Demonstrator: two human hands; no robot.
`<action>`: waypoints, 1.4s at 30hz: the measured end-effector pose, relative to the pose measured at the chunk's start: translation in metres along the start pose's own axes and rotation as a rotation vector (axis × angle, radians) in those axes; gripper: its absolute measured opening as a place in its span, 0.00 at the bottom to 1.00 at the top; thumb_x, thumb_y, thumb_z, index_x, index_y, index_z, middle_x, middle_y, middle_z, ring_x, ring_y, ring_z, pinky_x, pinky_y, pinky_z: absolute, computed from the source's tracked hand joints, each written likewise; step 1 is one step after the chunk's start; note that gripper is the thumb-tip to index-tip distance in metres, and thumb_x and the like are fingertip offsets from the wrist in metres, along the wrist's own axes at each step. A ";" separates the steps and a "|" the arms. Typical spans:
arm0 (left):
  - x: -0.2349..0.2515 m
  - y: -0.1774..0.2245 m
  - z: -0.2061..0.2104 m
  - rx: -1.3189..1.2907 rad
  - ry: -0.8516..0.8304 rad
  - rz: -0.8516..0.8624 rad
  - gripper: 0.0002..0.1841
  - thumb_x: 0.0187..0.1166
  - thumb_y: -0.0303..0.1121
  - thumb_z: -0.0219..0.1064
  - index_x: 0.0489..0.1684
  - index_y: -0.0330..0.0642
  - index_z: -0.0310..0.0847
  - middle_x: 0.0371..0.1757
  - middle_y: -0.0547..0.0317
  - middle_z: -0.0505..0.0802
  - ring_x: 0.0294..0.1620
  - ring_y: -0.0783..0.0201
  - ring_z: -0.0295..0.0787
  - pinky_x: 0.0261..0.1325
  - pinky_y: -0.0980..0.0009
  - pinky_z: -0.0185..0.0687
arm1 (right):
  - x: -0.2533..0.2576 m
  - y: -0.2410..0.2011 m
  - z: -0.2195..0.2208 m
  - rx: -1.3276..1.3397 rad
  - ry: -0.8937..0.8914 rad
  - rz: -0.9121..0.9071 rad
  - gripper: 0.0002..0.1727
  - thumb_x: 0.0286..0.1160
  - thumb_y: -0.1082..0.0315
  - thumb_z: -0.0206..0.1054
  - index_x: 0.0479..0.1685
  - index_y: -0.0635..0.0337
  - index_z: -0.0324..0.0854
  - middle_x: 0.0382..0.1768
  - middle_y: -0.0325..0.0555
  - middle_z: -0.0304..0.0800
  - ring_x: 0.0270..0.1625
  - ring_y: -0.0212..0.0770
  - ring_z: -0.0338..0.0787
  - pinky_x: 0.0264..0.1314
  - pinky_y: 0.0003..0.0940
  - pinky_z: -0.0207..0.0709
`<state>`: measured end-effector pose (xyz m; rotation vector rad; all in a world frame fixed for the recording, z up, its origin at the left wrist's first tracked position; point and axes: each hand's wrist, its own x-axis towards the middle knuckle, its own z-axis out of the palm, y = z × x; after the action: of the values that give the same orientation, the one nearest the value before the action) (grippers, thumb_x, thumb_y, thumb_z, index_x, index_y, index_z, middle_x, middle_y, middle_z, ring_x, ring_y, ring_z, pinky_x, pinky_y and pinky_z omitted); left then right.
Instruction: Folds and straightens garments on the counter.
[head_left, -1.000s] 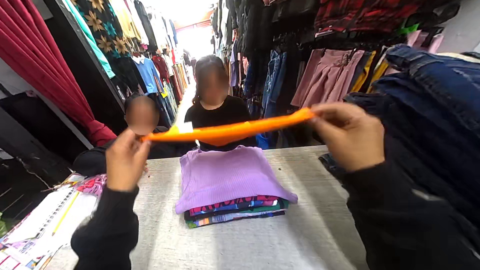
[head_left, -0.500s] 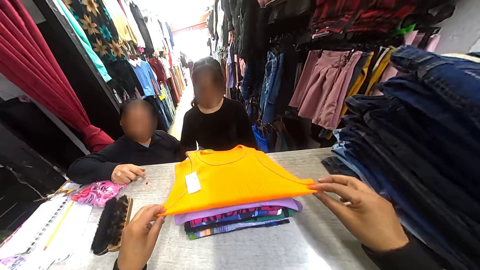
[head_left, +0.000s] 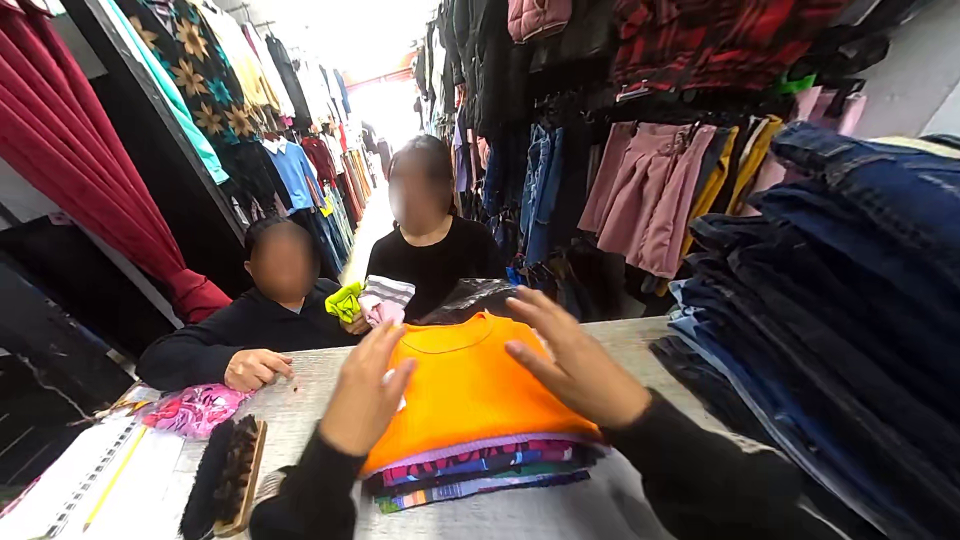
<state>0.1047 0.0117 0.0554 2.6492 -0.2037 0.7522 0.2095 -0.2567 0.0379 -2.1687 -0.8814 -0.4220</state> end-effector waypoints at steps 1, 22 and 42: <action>0.005 0.001 0.019 0.014 -0.101 -0.081 0.32 0.86 0.51 0.59 0.82 0.37 0.73 0.86 0.41 0.73 0.88 0.44 0.67 0.85 0.36 0.60 | 0.004 0.004 0.016 0.018 -0.073 0.036 0.43 0.82 0.34 0.49 0.85 0.57 0.70 0.89 0.54 0.62 0.92 0.57 0.60 0.89 0.66 0.54; -0.012 -0.032 0.074 -0.214 -0.288 -0.289 0.37 0.84 0.62 0.44 0.89 0.51 0.67 0.92 0.53 0.66 0.96 0.48 0.47 0.90 0.31 0.34 | -0.015 0.048 0.057 0.236 -0.289 0.253 0.42 0.83 0.35 0.42 0.90 0.51 0.65 0.92 0.47 0.59 0.95 0.47 0.53 0.94 0.60 0.43; -0.017 -0.034 0.076 -0.186 -0.211 -0.263 0.36 0.84 0.61 0.44 0.85 0.49 0.72 0.90 0.51 0.69 0.94 0.46 0.52 0.90 0.32 0.39 | -0.012 0.039 0.053 0.257 -0.335 0.281 0.40 0.85 0.39 0.44 0.91 0.52 0.63 0.92 0.48 0.56 0.95 0.49 0.51 0.95 0.58 0.40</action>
<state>0.1346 0.0136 -0.0246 2.5078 0.0201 0.3517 0.2299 -0.2416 -0.0243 -2.1091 -0.7426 0.1900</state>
